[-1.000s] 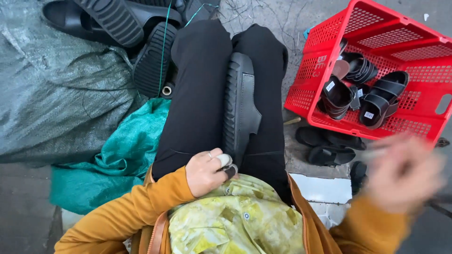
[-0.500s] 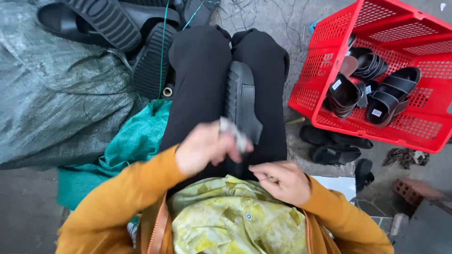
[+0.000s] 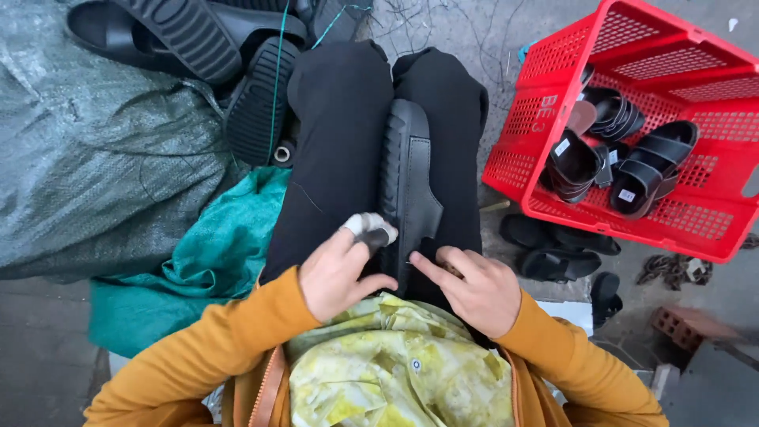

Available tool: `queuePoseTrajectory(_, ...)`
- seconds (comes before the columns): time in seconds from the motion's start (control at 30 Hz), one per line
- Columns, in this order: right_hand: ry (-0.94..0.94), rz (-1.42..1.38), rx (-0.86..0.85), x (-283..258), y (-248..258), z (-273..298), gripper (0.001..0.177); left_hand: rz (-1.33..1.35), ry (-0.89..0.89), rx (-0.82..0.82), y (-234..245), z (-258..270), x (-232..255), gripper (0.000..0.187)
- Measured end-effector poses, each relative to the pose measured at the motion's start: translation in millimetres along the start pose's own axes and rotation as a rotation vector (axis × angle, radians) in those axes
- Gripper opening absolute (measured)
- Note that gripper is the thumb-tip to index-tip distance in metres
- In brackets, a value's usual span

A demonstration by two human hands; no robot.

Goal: Hand-sewing the soles of black sandals using a needle and thread while sitting on the ground.

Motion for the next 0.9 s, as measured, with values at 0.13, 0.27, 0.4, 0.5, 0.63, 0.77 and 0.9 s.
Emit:
queuePoseTrajectory(0.13,0.029,0.149,-0.033,-5.5,3.6,-2.4,0.042,-0.034,-0.018,-0.008,-16.4,9.2,-1.4,0.062)
queuePoseTrajectory(0.27,0.033,0.232,-0.004,-11.1,9.9,-5.0,0.041,0.052,-0.026,0.012,-20.8,10.0,-7.7,0.059)
queuePoseTrajectory(0.4,0.018,0.192,-0.114,-10.3,7.6,-7.5,0.045,0.115,0.042,-0.008,-24.0,13.4,-15.8,0.059)
queuePoseTrajectory(0.5,0.013,0.162,-0.235,-9.3,-0.8,-6.9,0.055,0.167,0.09,-0.02,-24.3,12.6,-19.7,0.058)
queuePoseTrajectory(0.63,0.052,0.092,-0.185,-16.7,-3.5,-14.1,0.055,0.191,0.088,0.023,-23.9,11.2,-25.5,0.058)
queuePoseTrajectory(0.77,0.045,0.028,0.112,-10.9,-42.3,2.6,0.029,0.079,-0.052,0.156,-20.6,15.7,-23.6,0.057)
queuePoseTrajectory(0.9,-0.033,-0.264,0.116,-5.4,-17.9,0.5,0.028,0.043,0.033,0.087,-12.5,21.5,-8.2,0.04)
Point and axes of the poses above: each hand's wrist, its own z-axis away from the middle knuckle, its own y-axis out of the back of the hand, x = y × z, the point moved 10 cm from there along -z, towards the middle knuckle, and after that the axes turned 7 degrees about -x, right-handed, at the moved point
